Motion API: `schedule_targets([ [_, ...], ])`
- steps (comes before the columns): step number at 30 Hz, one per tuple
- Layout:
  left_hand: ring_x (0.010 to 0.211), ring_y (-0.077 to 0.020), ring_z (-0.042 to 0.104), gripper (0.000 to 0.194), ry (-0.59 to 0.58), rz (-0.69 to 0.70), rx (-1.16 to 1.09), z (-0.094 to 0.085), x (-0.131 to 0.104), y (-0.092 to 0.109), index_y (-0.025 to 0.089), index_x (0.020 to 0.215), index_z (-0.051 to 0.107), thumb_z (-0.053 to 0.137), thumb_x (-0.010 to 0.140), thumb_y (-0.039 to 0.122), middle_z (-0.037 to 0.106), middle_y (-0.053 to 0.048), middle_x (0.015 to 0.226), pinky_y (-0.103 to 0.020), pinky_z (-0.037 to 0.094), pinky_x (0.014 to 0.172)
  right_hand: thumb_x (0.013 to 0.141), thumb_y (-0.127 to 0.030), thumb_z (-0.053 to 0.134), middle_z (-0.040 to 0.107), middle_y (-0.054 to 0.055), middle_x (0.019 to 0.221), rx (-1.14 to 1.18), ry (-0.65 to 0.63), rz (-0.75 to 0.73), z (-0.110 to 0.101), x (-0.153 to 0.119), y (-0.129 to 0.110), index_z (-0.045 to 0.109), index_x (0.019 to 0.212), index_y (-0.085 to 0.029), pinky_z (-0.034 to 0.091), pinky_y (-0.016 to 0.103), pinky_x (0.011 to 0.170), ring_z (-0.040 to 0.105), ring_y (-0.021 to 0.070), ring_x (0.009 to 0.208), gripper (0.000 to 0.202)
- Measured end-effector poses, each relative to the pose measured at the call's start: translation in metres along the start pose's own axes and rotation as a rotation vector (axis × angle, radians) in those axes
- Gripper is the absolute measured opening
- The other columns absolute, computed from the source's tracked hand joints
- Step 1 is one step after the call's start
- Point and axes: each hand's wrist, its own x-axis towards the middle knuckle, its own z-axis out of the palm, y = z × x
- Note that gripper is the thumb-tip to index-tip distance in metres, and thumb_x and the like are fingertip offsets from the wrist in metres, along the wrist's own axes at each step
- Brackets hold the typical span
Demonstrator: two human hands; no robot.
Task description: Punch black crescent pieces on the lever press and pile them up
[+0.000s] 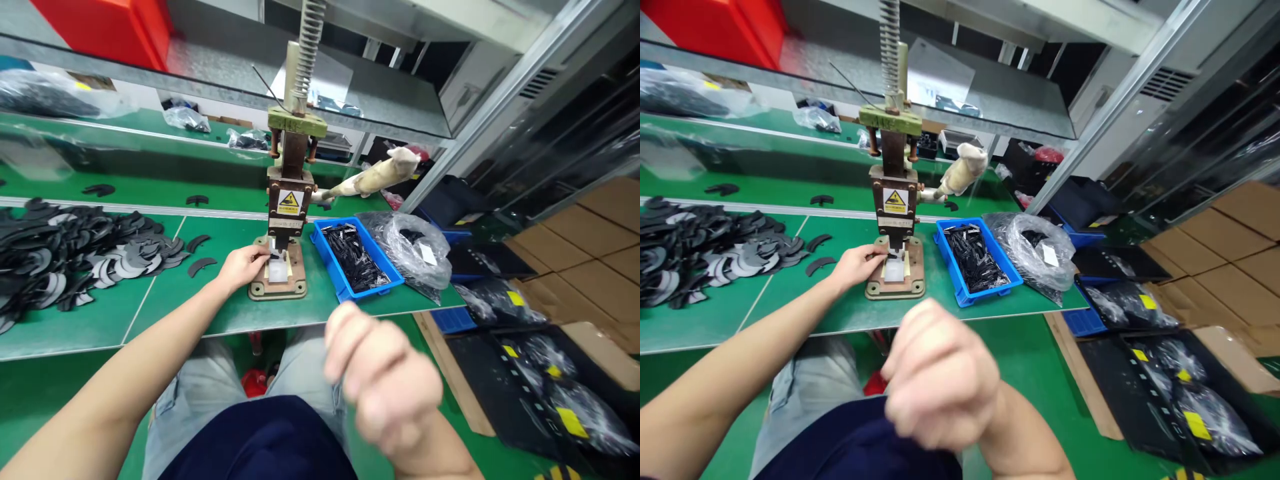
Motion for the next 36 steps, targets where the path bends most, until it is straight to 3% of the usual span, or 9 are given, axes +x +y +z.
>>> schedule_targets([
  [3, 0.114, -0.0301, 0.075, 0.029, -0.063, 0.143, 0.146, -0.002, 0.006, 0.006, 0.025, 0.107, 0.083, 0.059, 0.099, 0.037, 0.084, -0.007, 0.117, -0.044, 0.057, 0.105, 0.110, -0.048, 0.028, 0.046, 0.003, 0.079, 0.200, 0.608, 0.019, 0.000, 0.068, 0.045, 0.058, 0.109, -0.032, 0.063, 0.051, 0.078, 0.066, 0.0229, 0.080, 0.034],
  [5, 0.116, -0.0306, 0.074, 0.031, -0.090, 0.215, 0.196, -0.004, 0.008, 0.009, 0.024, 0.108, 0.084, 0.055, 0.101, 0.036, 0.083, -0.009, 0.118, -0.045, 0.057, 0.106, 0.107, -0.054, 0.048, 0.055, 0.004, 0.092, 0.213, 0.788, 0.014, -0.013, 0.099, 0.064, 0.060, 0.110, -0.029, 0.063, 0.052, 0.093, 0.070, 0.0228, 0.095, 0.029],
  [9, 0.116, -0.0305, 0.072, 0.032, -0.125, 0.274, 0.232, -0.005, 0.008, 0.011, 0.024, 0.109, 0.084, 0.054, 0.101, 0.033, 0.081, -0.010, 0.119, -0.046, 0.056, 0.107, 0.098, -0.066, 0.062, 0.059, 0.011, 0.146, 0.242, 0.501, -0.008, -0.037, 0.143, 0.085, 0.055, 0.140, -0.024, 0.053, 0.050, 0.120, 0.061, 0.0263, 0.141, 0.060],
  [11, 0.117, -0.0306, 0.071, 0.032, -0.127, 0.274, 0.237, -0.006, 0.007, 0.011, 0.025, 0.110, 0.083, 0.054, 0.101, 0.033, 0.080, -0.010, 0.120, -0.047, 0.056, 0.108, 0.102, -0.065, 0.056, 0.060, 0.008, 0.144, 0.248, 0.356, -0.069, -0.038, 0.161, 0.091, 0.051, 0.144, -0.024, 0.055, 0.051, 0.118, 0.064, 0.0229, 0.138, 0.060],
  [14, 0.120, -0.0304, 0.071, 0.032, -0.128, 0.281, 0.233, -0.006, 0.003, 0.010, 0.024, 0.112, 0.083, 0.053, 0.101, 0.031, 0.079, -0.010, 0.123, -0.047, 0.055, 0.111, 0.106, -0.055, 0.055, 0.065, 0.001, 0.120, 0.235, 0.370, -0.126, -0.025, 0.166, 0.092, 0.057, 0.130, -0.022, 0.058, 0.056, 0.113, 0.072, 0.0164, 0.116, 0.041],
  [19, 0.122, -0.0290, 0.071, 0.033, -0.113, 0.230, 0.175, -0.005, -0.006, 0.012, 0.023, 0.120, 0.078, 0.051, 0.103, 0.032, 0.079, -0.010, 0.125, -0.045, 0.054, 0.112, 0.101, -0.034, 0.063, 0.063, -0.003, 0.082, 0.154, 0.464, 0.006, 0.022, 0.106, 0.087, 0.055, 0.081, -0.025, 0.043, 0.065, 0.128, 0.075, 0.0193, 0.099, 0.024],
  [25, 0.116, -0.0280, 0.075, 0.038, -0.104, 0.096, 0.073, -0.004, -0.017, 0.014, 0.021, 0.135, 0.067, 0.055, 0.101, 0.035, 0.079, -0.011, 0.128, -0.043, 0.059, 0.104, 0.093, -0.030, 0.067, 0.066, -0.002, 0.080, 0.109, 0.524, -0.058, 0.066, 0.049, 0.106, 0.057, 0.083, -0.029, 0.042, 0.067, 0.120, 0.075, 0.0269, 0.104, 0.014],
  [29, 0.128, -0.0299, 0.068, 0.042, -0.042, 0.141, 0.213, -0.031, -0.026, -0.007, 0.020, 0.138, 0.066, 0.056, 0.102, 0.039, 0.074, -0.013, 0.138, -0.046, 0.054, 0.113, 0.091, -0.030, 0.070, 0.067, -0.001, 0.080, 0.061, 0.516, -0.083, 0.068, 0.049, 0.114, 0.059, 0.084, -0.030, 0.039, 0.069, 0.120, 0.071, 0.0297, 0.111, 0.013],
  [36, 0.130, -0.0379, 0.064, 0.048, -0.008, -0.081, 0.647, -0.102, -0.054, -0.086, 0.020, 0.128, 0.071, 0.062, 0.096, 0.055, 0.073, -0.017, 0.132, -0.052, 0.049, 0.115, 0.088, -0.028, 0.073, 0.069, 0.001, 0.085, 0.102, 0.464, -0.119, 0.061, 0.049, 0.121, 0.063, 0.089, -0.029, 0.054, 0.056, 0.099, 0.070, 0.0279, 0.105, 0.010],
])
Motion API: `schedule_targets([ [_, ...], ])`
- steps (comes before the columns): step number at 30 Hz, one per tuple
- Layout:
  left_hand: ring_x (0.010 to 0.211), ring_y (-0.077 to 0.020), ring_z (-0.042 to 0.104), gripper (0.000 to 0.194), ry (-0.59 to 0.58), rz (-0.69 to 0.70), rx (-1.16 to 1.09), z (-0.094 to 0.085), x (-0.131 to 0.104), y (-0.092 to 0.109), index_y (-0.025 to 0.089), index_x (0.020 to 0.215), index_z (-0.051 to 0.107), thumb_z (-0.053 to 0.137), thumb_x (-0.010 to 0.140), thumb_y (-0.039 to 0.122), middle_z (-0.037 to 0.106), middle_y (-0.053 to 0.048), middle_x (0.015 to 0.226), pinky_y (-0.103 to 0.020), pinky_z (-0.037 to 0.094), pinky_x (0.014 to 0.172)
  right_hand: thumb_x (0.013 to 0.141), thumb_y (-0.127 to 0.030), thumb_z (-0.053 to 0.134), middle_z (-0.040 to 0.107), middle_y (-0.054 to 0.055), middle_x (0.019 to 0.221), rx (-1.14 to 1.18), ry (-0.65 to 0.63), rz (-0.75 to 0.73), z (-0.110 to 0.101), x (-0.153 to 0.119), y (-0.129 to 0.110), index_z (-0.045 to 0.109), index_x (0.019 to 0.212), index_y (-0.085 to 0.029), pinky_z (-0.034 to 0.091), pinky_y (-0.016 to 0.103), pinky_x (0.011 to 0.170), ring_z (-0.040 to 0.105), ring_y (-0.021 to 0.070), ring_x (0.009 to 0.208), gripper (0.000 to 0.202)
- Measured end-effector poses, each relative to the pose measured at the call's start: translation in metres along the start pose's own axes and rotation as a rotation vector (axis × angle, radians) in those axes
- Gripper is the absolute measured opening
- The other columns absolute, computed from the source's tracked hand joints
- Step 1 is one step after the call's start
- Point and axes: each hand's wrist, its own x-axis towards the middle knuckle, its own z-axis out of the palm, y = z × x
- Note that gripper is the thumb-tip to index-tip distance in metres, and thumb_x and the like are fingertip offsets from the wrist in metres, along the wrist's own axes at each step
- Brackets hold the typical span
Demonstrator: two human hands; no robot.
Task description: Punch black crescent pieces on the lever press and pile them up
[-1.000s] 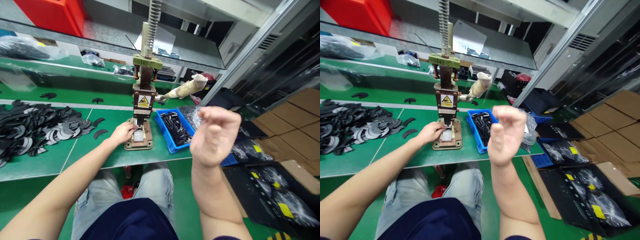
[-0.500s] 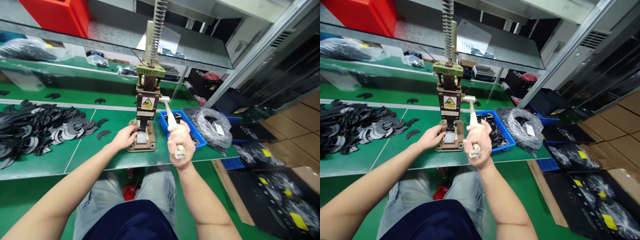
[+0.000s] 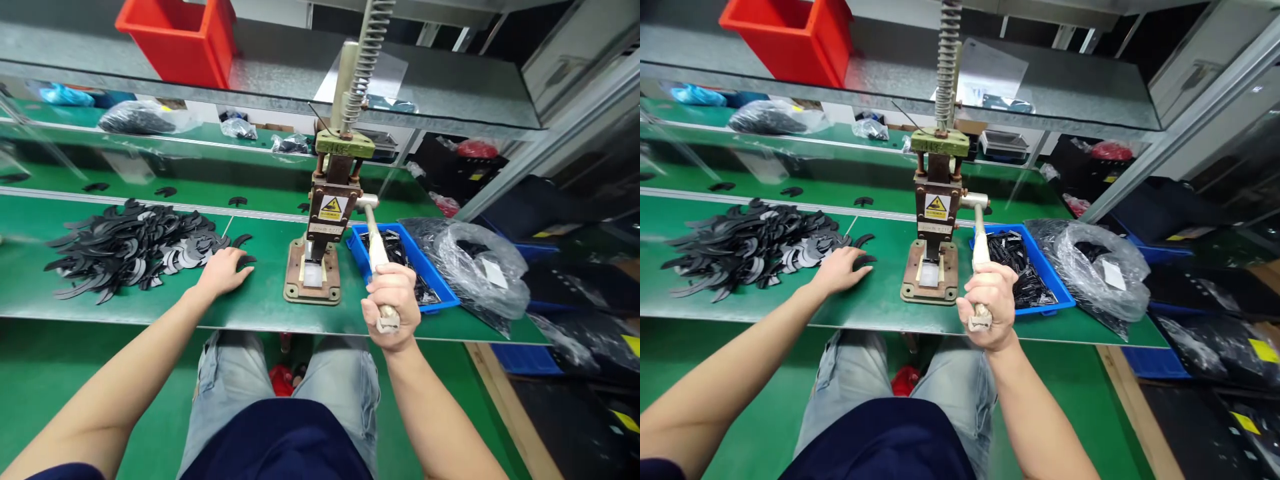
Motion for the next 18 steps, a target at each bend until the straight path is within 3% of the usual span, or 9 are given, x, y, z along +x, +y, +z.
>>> schedule_targets([
  [3, 0.124, -0.0361, 0.067, 0.046, -0.041, -0.001, 0.031, 0.006, -0.002, -0.011, 0.020, 0.123, 0.074, 0.056, 0.099, 0.056, 0.075, -0.017, 0.124, -0.048, 0.051, 0.111, 0.089, -0.032, 0.073, 0.072, 0.001, 0.088, 0.009, -0.002, -0.013, 0.000, 0.005, 0.004, 0.066, 0.107, -0.030, 0.055, 0.054, 0.098, 0.071, 0.0267, 0.099, 0.020],
  [6, 0.115, -0.0362, 0.071, 0.044, -0.029, 0.059, 0.064, 0.009, 0.001, -0.003, 0.018, 0.115, 0.075, 0.048, 0.104, 0.051, 0.076, -0.019, 0.115, -0.047, 0.054, 0.104, 0.091, -0.041, 0.072, 0.073, 0.007, 0.108, -0.028, 0.031, 0.025, 0.004, 0.007, 0.006, 0.067, 0.122, -0.029, 0.057, 0.054, 0.097, 0.070, 0.0287, 0.106, 0.033],
  [9, 0.102, -0.0347, 0.075, 0.043, -0.035, 0.093, 0.141, 0.006, 0.008, 0.005, 0.017, 0.111, 0.071, 0.038, 0.108, 0.044, 0.078, -0.019, 0.102, -0.044, 0.056, 0.094, 0.095, -0.041, 0.068, 0.070, 0.008, 0.119, -0.046, 0.063, 0.045, 0.010, 0.005, 0.005, 0.070, 0.103, -0.028, 0.059, 0.050, 0.092, 0.069, 0.0270, 0.109, 0.015],
  [12, 0.090, -0.0317, 0.077, 0.043, -0.054, 0.098, 0.143, 0.000, 0.016, 0.012, 0.016, 0.116, 0.066, 0.032, 0.111, 0.041, 0.077, -0.018, 0.099, -0.039, 0.056, 0.083, 0.096, -0.037, 0.066, 0.071, 0.006, 0.111, -0.037, 0.103, 0.052, 0.015, 0.002, 0.003, 0.066, 0.093, -0.027, 0.059, 0.053, 0.095, 0.069, 0.0272, 0.110, 0.011],
  [18, 0.104, -0.0281, 0.075, 0.025, -0.265, 0.314, -0.058, -0.002, 0.028, 0.042, 0.023, 0.111, 0.066, 0.047, 0.107, 0.039, 0.078, -0.012, 0.108, -0.036, 0.055, 0.091, 0.096, -0.032, 0.064, 0.072, 0.003, 0.100, -0.021, 0.155, 0.052, 0.021, 0.000, 0.000, 0.061, 0.095, -0.027, 0.054, 0.060, 0.106, 0.068, 0.0306, 0.124, 0.006],
])
